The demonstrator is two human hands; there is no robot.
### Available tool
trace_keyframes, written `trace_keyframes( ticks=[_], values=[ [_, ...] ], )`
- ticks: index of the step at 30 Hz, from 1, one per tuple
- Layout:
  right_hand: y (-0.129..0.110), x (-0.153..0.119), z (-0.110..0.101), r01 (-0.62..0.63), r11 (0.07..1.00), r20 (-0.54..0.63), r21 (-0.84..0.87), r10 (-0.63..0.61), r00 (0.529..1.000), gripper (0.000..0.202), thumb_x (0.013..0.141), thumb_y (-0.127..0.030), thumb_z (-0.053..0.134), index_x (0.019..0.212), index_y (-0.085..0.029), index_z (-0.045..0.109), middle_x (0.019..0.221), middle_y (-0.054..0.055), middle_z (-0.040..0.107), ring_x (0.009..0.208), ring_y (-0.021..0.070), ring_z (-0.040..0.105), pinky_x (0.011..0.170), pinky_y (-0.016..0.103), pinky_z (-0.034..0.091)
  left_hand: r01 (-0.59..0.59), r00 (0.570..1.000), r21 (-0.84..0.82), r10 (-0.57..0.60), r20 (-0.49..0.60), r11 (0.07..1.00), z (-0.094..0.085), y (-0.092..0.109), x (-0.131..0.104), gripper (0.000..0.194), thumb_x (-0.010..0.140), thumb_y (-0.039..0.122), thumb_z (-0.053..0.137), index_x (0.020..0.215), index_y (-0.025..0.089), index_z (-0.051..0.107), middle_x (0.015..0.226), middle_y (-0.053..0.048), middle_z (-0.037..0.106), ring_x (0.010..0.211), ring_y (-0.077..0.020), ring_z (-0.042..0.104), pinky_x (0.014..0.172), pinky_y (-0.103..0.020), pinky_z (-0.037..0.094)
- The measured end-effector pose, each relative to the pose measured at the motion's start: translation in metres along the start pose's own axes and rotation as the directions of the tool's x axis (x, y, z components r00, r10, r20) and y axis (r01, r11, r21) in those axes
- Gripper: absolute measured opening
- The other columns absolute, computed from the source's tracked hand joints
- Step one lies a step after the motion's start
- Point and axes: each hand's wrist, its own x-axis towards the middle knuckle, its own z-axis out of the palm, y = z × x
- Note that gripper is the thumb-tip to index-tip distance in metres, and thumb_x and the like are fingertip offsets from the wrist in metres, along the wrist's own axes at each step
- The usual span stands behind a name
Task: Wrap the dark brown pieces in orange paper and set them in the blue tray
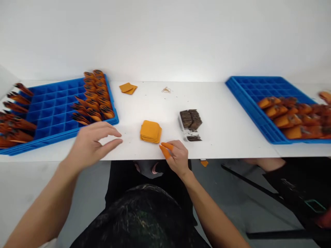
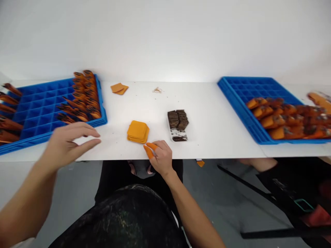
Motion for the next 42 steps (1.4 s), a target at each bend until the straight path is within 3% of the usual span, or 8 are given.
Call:
trace_keyframes(
  ticks=[5,8,11,17,20,28,36,42],
  values=[
    [-0.003,-0.001,-0.068,-0.082,0.975,0.017,0.206,0.08,0.997,0.012,0.099,-0.032,0.074,0.095,-0.025,0.084,0.084,0.004,0.077,0.075,0.0179,0.068,0.068,0.033,0.054,0.33,0.938,0.073,-0.335,0.088,0.941,0.105,-0.01,0.024,0.046,0.092,0.058,0.072,0.117,0.021,0.081,0.116,-0.011,0.078,0.098,-0.027,0.073,0.08,-0.038,0.058],
    [0.018,0.02,-0.119,-0.219,0.97,0.061,0.109,0.213,0.975,0.014,0.097,-0.035,0.074,0.096,-0.024,0.083,0.085,0.004,0.075,0.074,0.0177,0.065,0.069,0.033,0.052,0.493,0.852,0.241,-0.52,0.061,0.836,0.138,-0.021,0.042,0.074,0.083,0.071,0.074,0.135,0.019,0.075,0.128,-0.015,0.071,0.113,-0.0356,0.07,0.096,-0.047,0.057],
    [0.042,0.053,-0.151,-0.242,0.949,0.347,-0.201,0.301,0.888,0.025,0.096,-0.04,0.073,0.111,-0.023,0.084,0.095,0.007,0.075,0.079,0.0202,0.065,0.074,0.035,0.05,0.518,0.829,0.323,-0.558,0.041,0.792,0.152,-0.025,0.047,0.086,0.078,0.081,0.072,0.14,0.021,0.073,0.133,-0.016,0.067,0.128,-0.0424,0.061,0.106,-0.053,0.053],
    [0.051,0.1,-0.15,-0.024,0.837,0.631,-0.547,0.431,0.645,0.04,0.105,-0.04,0.054,0.128,-0.022,0.082,0.126,0.013,0.075,0.114,0.0293,0.069,0.085,0.036,0.05,0.491,0.855,0.313,-0.519,0.005,0.813,0.16,-0.027,0.037,0.072,0.083,0.079,0.069,0.133,0.027,0.077,0.127,-0.014,0.066,0.127,-0.0419,0.059,0.107,-0.054,0.05],
    [0.049,0.105,-0.146,-0.032,0.832,0.657,-0.554,0.46,0.597,0.035,0.104,-0.034,0.054,0.119,-0.025,0.085,0.124,0.008,0.079,0.114,0.0275,0.07,0.084,0.035,0.048,0.494,0.857,0.281,-0.516,0.003,0.823,0.161,-0.028,0.036,0.068,0.084,0.074,0.071,0.132,0.026,0.077,0.122,-0.013,0.067,0.123,-0.04,0.061,0.106,-0.053,0.05],
    [0.05,0.106,-0.148,-0.22,0.832,0.572,-0.51,0.518,0.636,0.026,0.098,-0.033,0.066,0.11,-0.031,0.088,0.113,-0.001,0.084,0.1,0.0224,0.073,0.079,0.033,0.049,0.526,0.842,0.149,-0.537,0.054,0.838,0.155,-0.037,0.046,0.056,0.075,0.062,0.08,0.121,0.029,0.078,0.115,-0.008,0.067,0.105,-0.0316,0.066,0.094,-0.047,0.052],
    [0.054,0.101,-0.152,-0.284,0.87,0.51,-0.403,0.471,0.72,0.023,0.095,-0.037,0.07,0.106,-0.028,0.088,0.118,0.0,0.084,0.098,0.0223,0.074,0.081,0.034,0.053,0.578,0.804,0.08,-0.584,0.114,0.812,0.143,-0.026,0.054,0.035,0.073,0.059,0.077,0.079,0.025,0.07,0.087,-0.005,0.069,0.08,-0.0253,0.062,0.072,-0.039,0.045],
    [0.058,0.096,-0.15,-0.289,0.882,0.56,-0.371,0.461,0.688,0.023,0.092,-0.033,0.069,0.104,-0.027,0.088,0.113,0.001,0.085,0.097,0.0223,0.075,0.082,0.034,0.055,0.626,0.766,-0.05,-0.602,0.225,0.778,0.133,-0.021,0.048,0.037,0.076,0.06,0.076,0.08,0.024,0.07,0.075,-0.002,0.069,0.069,-0.0209,0.058,0.062,-0.032,0.041]
  ],
)
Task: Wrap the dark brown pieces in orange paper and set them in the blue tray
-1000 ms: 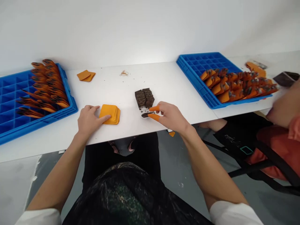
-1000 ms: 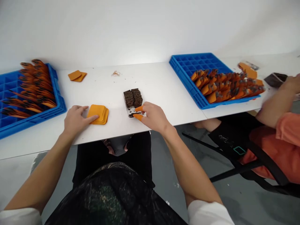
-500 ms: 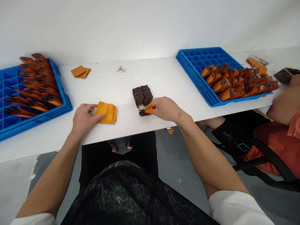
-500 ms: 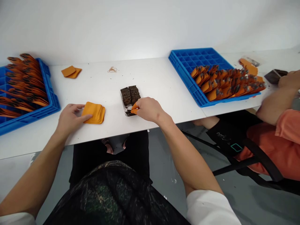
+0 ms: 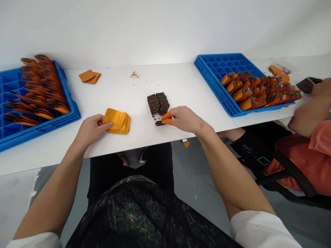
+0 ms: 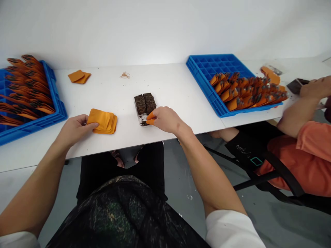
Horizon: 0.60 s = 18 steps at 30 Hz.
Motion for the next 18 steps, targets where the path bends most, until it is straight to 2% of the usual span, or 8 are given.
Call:
trace_keyframes(
  ticks=[6,11,18],
  values=[
    [-0.009,0.002,-0.006,-0.016,0.996,0.052,-0.092,0.021,0.998,0.028,0.093,-0.027,0.063,0.107,-0.029,0.087,0.121,0.001,0.084,0.106,0.0254,0.076,0.086,0.033,0.056,0.031,0.997,-0.142,-0.019,0.081,0.989,-0.001,-0.007,-0.007,0.037,0.078,0.057,0.078,0.093,0.023,0.079,0.083,-0.003,0.075,0.074,-0.0224,0.063,0.066,-0.032,0.047],
    [-0.014,0.005,-0.008,-0.023,0.973,0.117,-0.23,0.051,0.992,0.031,0.093,-0.026,0.06,0.109,-0.03,0.087,0.125,0.0,0.083,0.11,0.0272,0.075,0.087,0.034,0.054,0.096,0.991,-0.254,-0.067,0.12,0.962,-0.004,-0.013,-0.012,0.038,0.08,0.059,0.078,0.089,0.021,0.079,0.068,-0.001,0.063,0.06,-0.0175,0.049,0.055,-0.029,0.035],
    [-0.004,0.01,-0.013,-0.029,0.955,0.102,-0.295,0.061,0.993,0.046,0.085,-0.018,0.063,0.126,-0.027,0.084,0.128,0.004,0.081,0.111,0.0285,0.074,0.093,0.035,0.056,0.105,0.992,-0.325,-0.076,0.102,0.94,-0.001,-0.013,-0.019,0.041,0.079,0.061,0.079,0.089,0.021,0.076,0.071,0.0,0.062,0.062,-0.0158,0.046,0.056,-0.027,0.034]
  ],
)
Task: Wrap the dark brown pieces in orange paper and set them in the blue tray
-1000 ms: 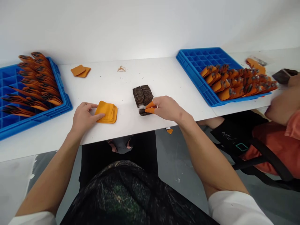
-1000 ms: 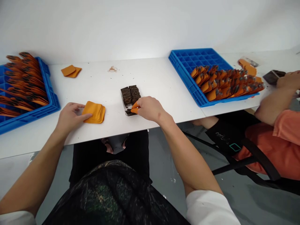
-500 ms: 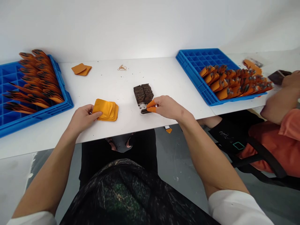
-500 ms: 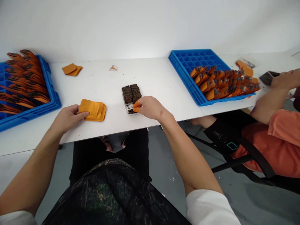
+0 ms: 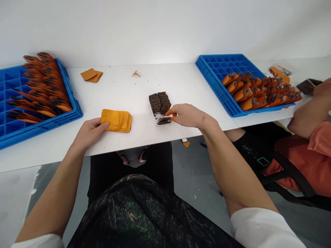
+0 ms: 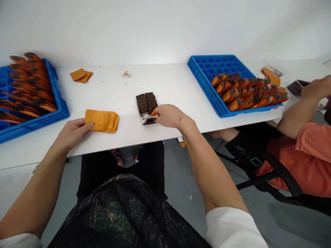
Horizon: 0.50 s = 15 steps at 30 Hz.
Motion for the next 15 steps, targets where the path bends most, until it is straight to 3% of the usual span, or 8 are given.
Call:
trace_keyframes(
  ticks=[6,12,15],
  values=[
    [0.004,0.01,0.008,0.046,0.996,-0.022,-0.081,-0.048,0.999,0.043,0.085,-0.016,0.066,0.122,-0.028,0.086,0.125,0.006,0.082,0.112,0.0311,0.074,0.09,0.039,0.056,-0.058,0.997,0.004,0.058,-0.059,0.998,0.003,-0.004,-0.004,0.036,0.086,0.056,0.073,0.081,0.02,0.069,0.073,0.001,0.061,0.068,-0.015,0.046,0.06,-0.026,0.036],
    [-0.002,0.006,0.007,0.019,1.0,-0.122,-0.008,-0.02,0.992,0.024,0.086,-0.03,0.072,0.105,-0.029,0.088,0.106,0.002,0.083,0.096,0.0252,0.072,0.076,0.035,0.05,-0.052,0.995,-0.058,0.047,-0.089,0.997,0.007,-0.003,-0.007,0.031,0.09,0.045,0.074,0.103,0.017,0.076,0.093,0.001,0.073,0.08,-0.016,0.055,0.072,-0.026,0.044],
    [-0.007,0.004,0.003,0.031,0.999,-0.125,0.044,-0.026,0.992,0.021,0.086,-0.029,0.073,0.101,-0.029,0.088,0.102,0.0,0.084,0.093,0.0234,0.071,0.073,0.034,0.048,-0.067,0.994,-0.069,0.06,-0.091,0.995,0.007,-0.004,-0.007,0.027,0.091,0.043,0.074,0.099,0.017,0.075,0.091,0.001,0.072,0.082,-0.0161,0.056,0.074,-0.027,0.044]
  ],
)
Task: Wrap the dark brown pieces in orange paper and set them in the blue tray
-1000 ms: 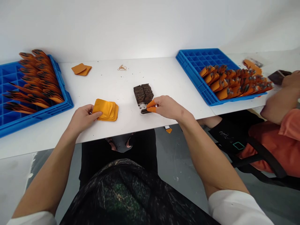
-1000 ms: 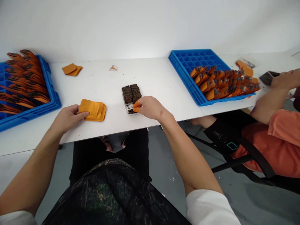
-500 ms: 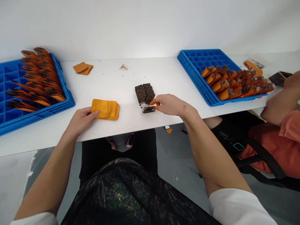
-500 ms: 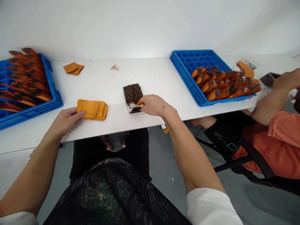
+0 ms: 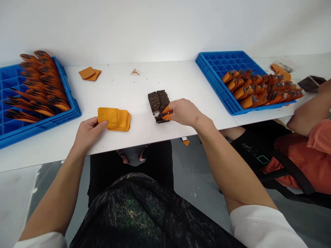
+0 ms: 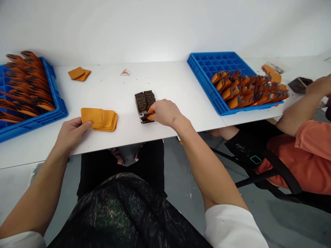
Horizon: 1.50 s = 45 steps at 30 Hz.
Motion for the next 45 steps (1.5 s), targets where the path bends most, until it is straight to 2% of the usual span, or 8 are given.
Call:
trace_keyframes(
  ticks=[5,14,23,33,36,40,42,45],
  values=[
    [0.003,-0.001,-0.002,0.037,0.997,0.035,0.065,-0.04,0.999,0.022,0.089,-0.028,0.069,0.1,-0.03,0.088,0.107,-0.002,0.084,0.091,0.0215,0.072,0.075,0.033,0.05,-0.02,0.999,0.039,0.021,-0.026,0.999,-0.005,-0.007,0.003,0.03,0.096,0.043,0.068,0.081,0.016,0.068,0.07,0.004,0.058,0.067,-0.012,0.046,0.065,-0.027,0.035],
    [0.014,-0.004,-0.005,-0.013,0.995,-0.008,0.101,0.014,1.0,0.021,0.092,-0.031,0.068,0.097,-0.027,0.087,0.096,0.001,0.083,0.086,0.0216,0.072,0.074,0.034,0.051,-0.007,1.0,-0.094,0.004,-0.026,0.996,-0.007,-0.011,0.003,0.033,0.091,0.043,0.076,0.107,0.014,0.077,0.086,-0.002,0.077,0.078,-0.0158,0.065,0.08,-0.031,0.054],
    [0.014,-0.014,-0.01,-0.004,0.988,0.012,0.154,0.002,1.0,0.025,0.089,-0.031,0.069,0.104,-0.027,0.089,0.092,0.0,0.082,0.077,0.0182,0.068,0.075,0.033,0.052,-0.144,0.989,0.013,0.144,-0.026,0.99,-0.007,-0.019,0.0,0.027,0.096,0.04,0.073,0.098,0.014,0.079,0.085,-0.001,0.076,0.079,-0.0157,0.063,0.079,-0.03,0.049],
    [0.024,-0.027,0.007,0.172,0.916,-0.355,0.363,-0.034,0.934,0.016,0.089,-0.034,0.074,0.094,-0.026,0.087,0.089,0.001,0.078,0.074,0.0166,0.06,0.068,0.033,0.043,-0.352,0.918,0.056,0.357,-0.174,0.934,-0.005,-0.03,-0.001,0.024,0.092,0.04,0.081,0.1,0.018,0.086,0.11,-0.002,0.083,0.099,-0.0234,0.07,0.089,-0.035,0.054],
    [0.014,-0.039,0.012,0.268,0.749,-0.485,0.606,0.081,0.871,0.011,0.085,-0.036,0.082,0.086,-0.025,0.084,0.085,0.001,0.073,0.075,0.0153,0.058,0.068,0.032,0.044,-0.349,0.919,-0.067,0.328,-0.221,0.935,-0.003,-0.034,-0.007,0.029,0.087,0.036,0.088,0.109,0.017,0.087,0.113,-0.004,0.084,0.099,-0.0247,0.072,0.093,-0.039,0.057],
    [-0.033,-0.064,0.032,0.323,0.246,-0.377,0.914,0.22,0.9,0.012,0.078,-0.034,0.09,0.077,-0.026,0.081,0.082,-0.002,0.071,0.064,0.0095,0.055,0.056,0.026,0.044,-0.368,0.919,-0.216,0.319,-0.231,0.904,0.009,-0.021,-0.033,0.028,0.079,0.038,0.093,0.104,0.024,0.088,0.107,-0.003,0.084,0.097,-0.0254,0.075,0.09,-0.04,0.061],
    [-0.065,-0.074,0.051,0.236,-0.013,-0.234,0.972,0.096,0.968,0.014,0.077,-0.037,0.092,0.084,-0.028,0.083,0.105,0.0,0.078,0.07,0.0108,0.065,0.052,0.024,0.048,-0.378,0.92,-0.241,0.333,-0.208,0.894,0.017,-0.008,-0.048,0.025,0.08,0.037,0.093,0.101,0.025,0.088,0.103,-0.004,0.083,0.094,-0.0242,0.075,0.085,-0.037,0.062],
    [-0.105,-0.081,0.081,0.08,-0.28,-0.116,0.957,-0.112,0.987,0.02,0.079,-0.044,0.092,0.091,-0.029,0.084,0.126,0.002,0.079,0.08,0.0148,0.075,0.053,0.024,0.057,-0.403,0.914,-0.201,0.38,-0.143,0.893,0.027,0.01,-0.066,0.02,0.085,0.035,0.089,0.101,0.023,0.087,0.099,-0.004,0.082,0.087,-0.0209,0.073,0.078,-0.033,0.06]
  ],
)
